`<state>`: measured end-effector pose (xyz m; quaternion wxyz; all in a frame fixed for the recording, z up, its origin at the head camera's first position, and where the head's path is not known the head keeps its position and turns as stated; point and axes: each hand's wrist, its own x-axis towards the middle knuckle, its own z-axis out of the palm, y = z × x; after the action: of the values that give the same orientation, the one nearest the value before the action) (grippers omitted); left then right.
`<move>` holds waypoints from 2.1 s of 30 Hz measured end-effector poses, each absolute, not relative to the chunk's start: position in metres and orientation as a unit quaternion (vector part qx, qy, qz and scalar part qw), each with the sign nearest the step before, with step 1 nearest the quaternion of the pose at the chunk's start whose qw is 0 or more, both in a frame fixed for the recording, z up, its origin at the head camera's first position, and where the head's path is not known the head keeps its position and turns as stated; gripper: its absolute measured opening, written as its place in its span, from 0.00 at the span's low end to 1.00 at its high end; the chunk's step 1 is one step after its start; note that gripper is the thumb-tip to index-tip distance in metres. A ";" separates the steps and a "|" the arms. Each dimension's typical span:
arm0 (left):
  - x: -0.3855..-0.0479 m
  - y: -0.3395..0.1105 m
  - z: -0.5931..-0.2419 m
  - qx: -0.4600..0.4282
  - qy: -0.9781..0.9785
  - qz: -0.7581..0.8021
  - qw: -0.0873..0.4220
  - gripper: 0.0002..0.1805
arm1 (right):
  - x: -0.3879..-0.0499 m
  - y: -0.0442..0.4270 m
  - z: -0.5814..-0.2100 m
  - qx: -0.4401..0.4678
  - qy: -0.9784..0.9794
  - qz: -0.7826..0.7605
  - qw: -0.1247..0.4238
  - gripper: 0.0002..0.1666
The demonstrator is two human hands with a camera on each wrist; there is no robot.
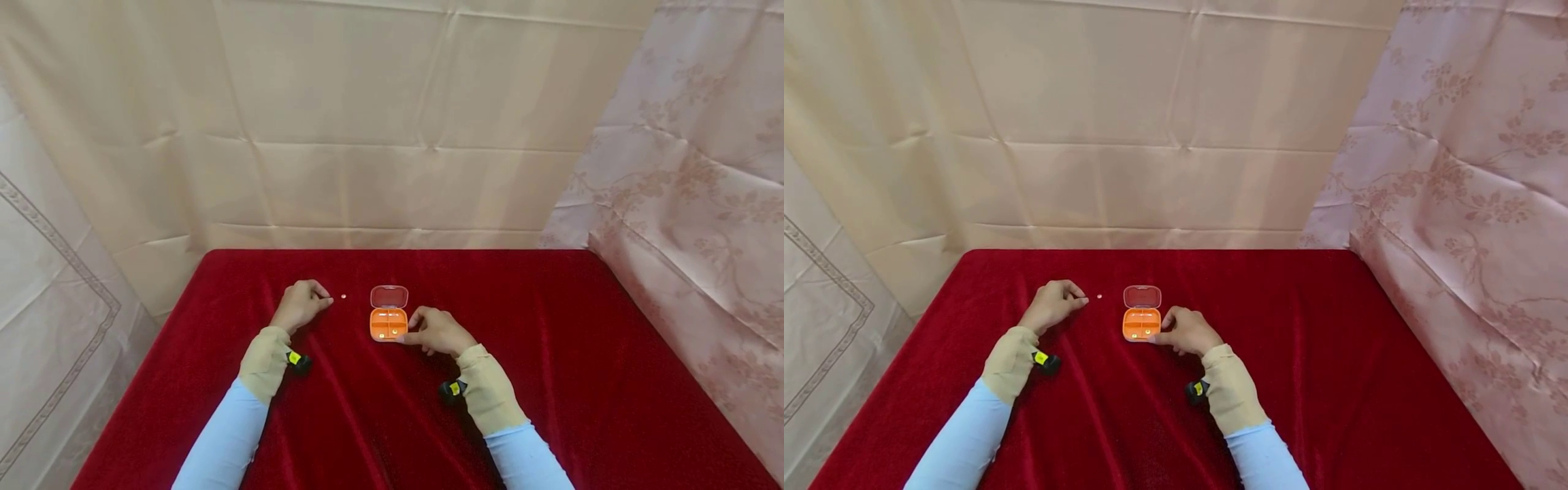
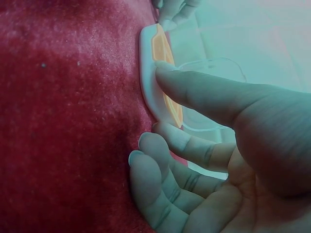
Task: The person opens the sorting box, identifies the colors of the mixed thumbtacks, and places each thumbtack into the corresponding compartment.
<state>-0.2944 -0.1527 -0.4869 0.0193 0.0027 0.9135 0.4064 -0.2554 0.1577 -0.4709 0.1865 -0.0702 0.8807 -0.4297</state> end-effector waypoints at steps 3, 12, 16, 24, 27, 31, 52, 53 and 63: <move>-0.294 -0.154 -0.487 0.008 0.914 0.405 0.025 0.09 | -0.255 0.157 -0.471 -0.069 0.882 -0.427 0.186 0.19; -0.294 -0.157 -0.485 0.008 0.898 0.438 0.039 0.10 | -0.256 0.157 -0.470 -0.065 0.887 -0.417 0.188 0.19; -0.292 -0.158 -0.484 0.000 0.896 0.443 0.034 0.08 | -0.256 0.157 -0.471 -0.067 0.887 -0.417 0.187 0.19; -0.293 -0.159 -0.485 -0.010 0.903 0.428 0.024 0.06 | -0.256 0.157 -0.471 -0.073 0.887 -0.418 0.181 0.19; -0.293 -0.161 -0.485 -0.013 0.906 0.422 0.026 0.07 | -0.256 0.158 -0.471 -0.072 0.888 -0.417 0.182 0.20; -0.292 -0.163 -0.482 -0.012 0.911 0.410 0.028 0.08 | -0.256 0.158 -0.472 -0.072 0.887 -0.417 0.184 0.19; -0.288 -0.161 -0.481 0.016 0.886 0.456 0.079 0.16 | -0.255 0.157 -0.472 -0.067 0.886 -0.421 0.183 0.18; -0.288 -0.160 -0.481 0.022 0.876 0.474 0.084 0.16 | -0.255 0.157 -0.472 -0.067 0.886 -0.421 0.183 0.18; -0.288 -0.145 -0.478 0.057 0.695 0.694 0.179 0.17 | -0.255 0.156 -0.472 -0.070 0.888 -0.416 0.183 0.18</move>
<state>-0.2880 -0.1449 -0.4782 0.1794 0.0570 0.6952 0.6938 -0.2550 0.1563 -0.4718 0.1832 -0.0701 0.8878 -0.4163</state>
